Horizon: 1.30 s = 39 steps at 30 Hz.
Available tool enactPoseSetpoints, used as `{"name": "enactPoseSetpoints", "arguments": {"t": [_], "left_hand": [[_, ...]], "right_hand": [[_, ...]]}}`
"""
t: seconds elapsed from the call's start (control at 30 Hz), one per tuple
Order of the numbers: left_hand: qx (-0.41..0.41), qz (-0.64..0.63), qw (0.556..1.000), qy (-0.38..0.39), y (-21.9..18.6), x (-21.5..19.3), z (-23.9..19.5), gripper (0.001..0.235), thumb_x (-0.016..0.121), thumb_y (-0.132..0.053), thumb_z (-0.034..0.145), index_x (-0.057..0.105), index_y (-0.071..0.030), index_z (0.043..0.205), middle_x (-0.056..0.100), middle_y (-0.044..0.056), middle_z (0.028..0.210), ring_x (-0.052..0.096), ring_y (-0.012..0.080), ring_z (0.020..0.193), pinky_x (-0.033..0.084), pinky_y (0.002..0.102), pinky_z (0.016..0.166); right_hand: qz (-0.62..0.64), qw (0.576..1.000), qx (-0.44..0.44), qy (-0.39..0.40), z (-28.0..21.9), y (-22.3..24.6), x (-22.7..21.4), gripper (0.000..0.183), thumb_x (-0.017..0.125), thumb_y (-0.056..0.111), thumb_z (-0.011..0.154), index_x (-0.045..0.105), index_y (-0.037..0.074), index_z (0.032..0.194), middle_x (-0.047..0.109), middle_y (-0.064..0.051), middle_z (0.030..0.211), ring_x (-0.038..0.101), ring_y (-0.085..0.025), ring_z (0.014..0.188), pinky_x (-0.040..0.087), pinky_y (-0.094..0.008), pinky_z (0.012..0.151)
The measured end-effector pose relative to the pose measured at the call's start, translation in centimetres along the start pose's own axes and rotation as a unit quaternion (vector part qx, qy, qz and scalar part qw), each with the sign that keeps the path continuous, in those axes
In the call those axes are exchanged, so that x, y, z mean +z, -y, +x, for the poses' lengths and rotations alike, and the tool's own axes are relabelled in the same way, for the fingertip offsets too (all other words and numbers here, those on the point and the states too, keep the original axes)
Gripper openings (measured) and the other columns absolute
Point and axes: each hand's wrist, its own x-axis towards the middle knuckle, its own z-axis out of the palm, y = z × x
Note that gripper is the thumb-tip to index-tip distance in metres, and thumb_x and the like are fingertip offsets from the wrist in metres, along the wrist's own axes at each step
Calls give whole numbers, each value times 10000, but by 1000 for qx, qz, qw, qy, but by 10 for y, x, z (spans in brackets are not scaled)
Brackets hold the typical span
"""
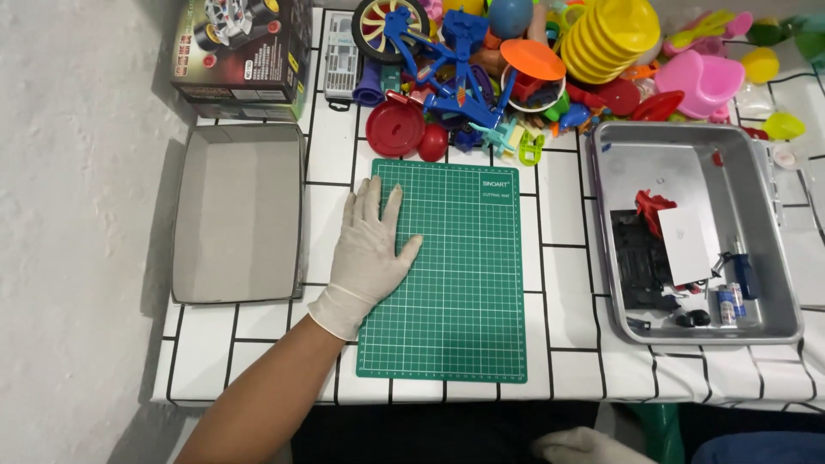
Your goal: The person assembles a black plastic toy chassis on a green cutting mat. They attach wheels and other small components to the frame using their hands. The workspace is a tiled table with various colorful toys and a metal tray containing parts.
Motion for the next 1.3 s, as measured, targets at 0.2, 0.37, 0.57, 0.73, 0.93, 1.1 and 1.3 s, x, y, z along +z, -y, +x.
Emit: {"name": "enactPoseSetpoints", "arguments": {"t": [0.2,0.37,0.57,0.73,0.93,1.1,1.3], "left_hand": [[-8,33,999,-10,-1,5,0,760,427,-567,983,375,-44,1533,302,315,1572,283,417,1474,172,527,1240],[-9,2,1000,0,0,4,1,760,430,-563,985,364,-43,1535,282,309,1581,244,421,1491,154,526,1241],[-2,-46,999,-3,2,2,1,753,443,-548,990,356,-37,1536,257,309,1590,231,435,1490,141,540,1244],[4,-71,997,-15,2,0,0,729,482,-520,985,386,-23,1508,280,321,1573,254,464,1475,173,566,1232],[9,-84,996,-22,2,2,0,726,473,-513,989,386,-10,1506,269,329,1577,242,473,1481,155,567,1240],[8,-72,997,-32,3,4,0,725,487,-511,981,400,-14,1502,286,321,1574,256,462,1479,163,561,1240],[14,-67,997,-48,3,0,2,727,528,-488,969,413,7,1489,311,341,1556,282,478,1467,194,570,1234]], "right_hand": [[72,967,-238,-59,-126,117,-84,500,612,434,943,861,50,741,785,-47,760,744,-173,656,544,-297,622],[136,921,-115,-347,-120,87,-99,275,707,108,871,882,65,1078,932,-75,1035,806,-149,1060,572,-299,1017],[223,909,-289,-198,-140,64,-171,602,620,344,869,730,-60,1300,878,-287,1229,794,-420,1231,528,-556,1101],[273,875,-378,-129,-104,43,-228,681,696,276,916,485,68,1529,695,-230,1363,772,-348,1080,660,-400,702],[197,821,-83,-530,-95,158,-192,289,662,66,1003,627,33,1288,703,-122,1085,672,-243,949,471,-312,782],[23,848,117,-517,-82,181,-173,307,671,318,982,776,81,1148,759,-112,1104,673,-294,994,483,-410,805],[-124,817,186,-531,-46,150,-168,554,648,579,923,737,148,1260,671,-205,1162,686,-385,1031,564,-520,760]]}}
